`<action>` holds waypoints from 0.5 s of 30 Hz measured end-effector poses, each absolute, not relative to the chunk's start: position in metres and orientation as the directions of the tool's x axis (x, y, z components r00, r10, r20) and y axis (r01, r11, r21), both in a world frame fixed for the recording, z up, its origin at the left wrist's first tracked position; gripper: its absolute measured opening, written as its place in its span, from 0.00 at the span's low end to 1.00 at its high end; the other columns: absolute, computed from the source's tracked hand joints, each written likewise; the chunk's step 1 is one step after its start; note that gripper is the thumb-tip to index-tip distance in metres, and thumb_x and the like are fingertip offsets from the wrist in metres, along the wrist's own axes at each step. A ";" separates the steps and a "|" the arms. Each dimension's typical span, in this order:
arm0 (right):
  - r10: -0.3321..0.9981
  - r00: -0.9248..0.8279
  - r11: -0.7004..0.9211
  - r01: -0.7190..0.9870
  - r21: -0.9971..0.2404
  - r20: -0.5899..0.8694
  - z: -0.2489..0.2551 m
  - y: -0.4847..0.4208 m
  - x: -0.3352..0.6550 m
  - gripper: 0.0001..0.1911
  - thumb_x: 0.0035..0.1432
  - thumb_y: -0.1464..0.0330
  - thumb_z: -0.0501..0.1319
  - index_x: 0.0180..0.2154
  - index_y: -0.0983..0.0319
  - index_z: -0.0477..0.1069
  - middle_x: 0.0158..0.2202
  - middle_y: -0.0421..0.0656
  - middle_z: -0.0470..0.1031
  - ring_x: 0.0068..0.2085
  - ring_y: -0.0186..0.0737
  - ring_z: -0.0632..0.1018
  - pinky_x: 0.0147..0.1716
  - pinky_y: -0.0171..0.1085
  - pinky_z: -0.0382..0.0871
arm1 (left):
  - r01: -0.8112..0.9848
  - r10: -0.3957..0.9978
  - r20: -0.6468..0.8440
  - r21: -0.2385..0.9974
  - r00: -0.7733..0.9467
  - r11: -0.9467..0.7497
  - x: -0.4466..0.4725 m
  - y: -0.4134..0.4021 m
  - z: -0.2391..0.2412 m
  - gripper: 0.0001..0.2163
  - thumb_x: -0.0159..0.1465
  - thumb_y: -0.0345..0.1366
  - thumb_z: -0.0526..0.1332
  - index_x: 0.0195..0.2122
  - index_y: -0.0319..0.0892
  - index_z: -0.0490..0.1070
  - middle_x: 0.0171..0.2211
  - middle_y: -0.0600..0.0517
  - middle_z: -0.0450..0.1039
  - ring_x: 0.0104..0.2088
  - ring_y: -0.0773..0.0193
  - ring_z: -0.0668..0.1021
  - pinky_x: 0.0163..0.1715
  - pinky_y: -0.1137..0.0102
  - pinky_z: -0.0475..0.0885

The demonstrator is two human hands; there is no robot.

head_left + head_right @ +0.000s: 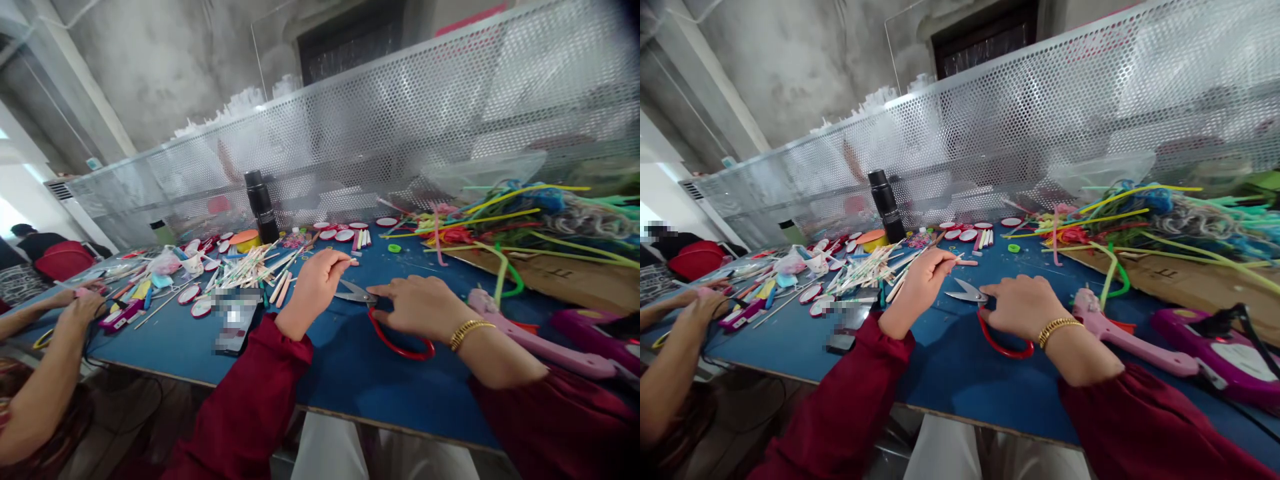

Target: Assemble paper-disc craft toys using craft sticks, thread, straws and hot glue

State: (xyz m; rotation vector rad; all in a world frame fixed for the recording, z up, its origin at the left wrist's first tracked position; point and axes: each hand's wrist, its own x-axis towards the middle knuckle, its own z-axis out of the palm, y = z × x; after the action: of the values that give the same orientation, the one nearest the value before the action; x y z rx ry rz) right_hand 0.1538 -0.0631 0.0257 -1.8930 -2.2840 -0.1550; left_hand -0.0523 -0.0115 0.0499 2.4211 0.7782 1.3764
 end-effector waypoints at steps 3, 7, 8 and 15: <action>0.966 -0.111 0.128 0.990 -0.059 0.235 0.031 -0.064 0.155 0.19 0.65 0.52 0.58 0.41 0.55 0.83 0.37 0.53 0.83 0.38 0.56 0.83 0.34 0.45 0.67 | 0.364 0.571 0.685 0.443 0.452 -0.819 -0.050 -0.015 0.050 0.07 0.72 0.36 0.59 0.40 0.43 0.77 0.40 0.48 0.80 0.41 0.60 0.79 0.44 0.66 0.72; 0.974 -0.060 0.046 0.997 0.066 0.220 0.037 -0.067 0.153 0.18 0.68 0.58 0.58 0.32 0.61 0.80 0.34 0.55 0.82 0.37 0.55 0.82 0.30 0.42 0.62 | 0.415 0.558 0.670 0.383 0.490 -0.825 -0.049 -0.013 0.046 0.08 0.72 0.38 0.59 0.41 0.44 0.77 0.42 0.48 0.81 0.43 0.59 0.80 0.46 0.65 0.72; 0.960 -0.065 0.039 0.994 0.101 0.271 0.038 -0.068 0.151 0.18 0.68 0.58 0.58 0.34 0.62 0.80 0.35 0.56 0.82 0.37 0.56 0.82 0.30 0.42 0.62 | 0.430 0.553 0.667 0.364 0.499 -0.826 -0.049 -0.013 0.045 0.08 0.72 0.38 0.59 0.42 0.44 0.77 0.42 0.48 0.81 0.44 0.59 0.80 0.46 0.65 0.72; 0.812 -0.283 0.264 0.958 0.112 0.511 0.037 -0.065 0.133 0.16 0.73 0.66 0.49 0.46 0.65 0.75 0.41 0.53 0.80 0.42 0.49 0.80 0.36 0.41 0.64 | 0.519 0.557 0.601 0.260 0.573 -0.814 -0.047 -0.012 0.039 0.09 0.72 0.37 0.58 0.44 0.43 0.78 0.44 0.46 0.81 0.45 0.56 0.80 0.47 0.63 0.73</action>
State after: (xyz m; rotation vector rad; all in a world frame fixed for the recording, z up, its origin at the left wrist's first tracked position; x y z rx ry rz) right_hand 0.1333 -0.0645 0.0375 -1.6154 -2.1900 -0.5777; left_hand -0.0465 -0.0118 0.0388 2.7374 0.9380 1.0757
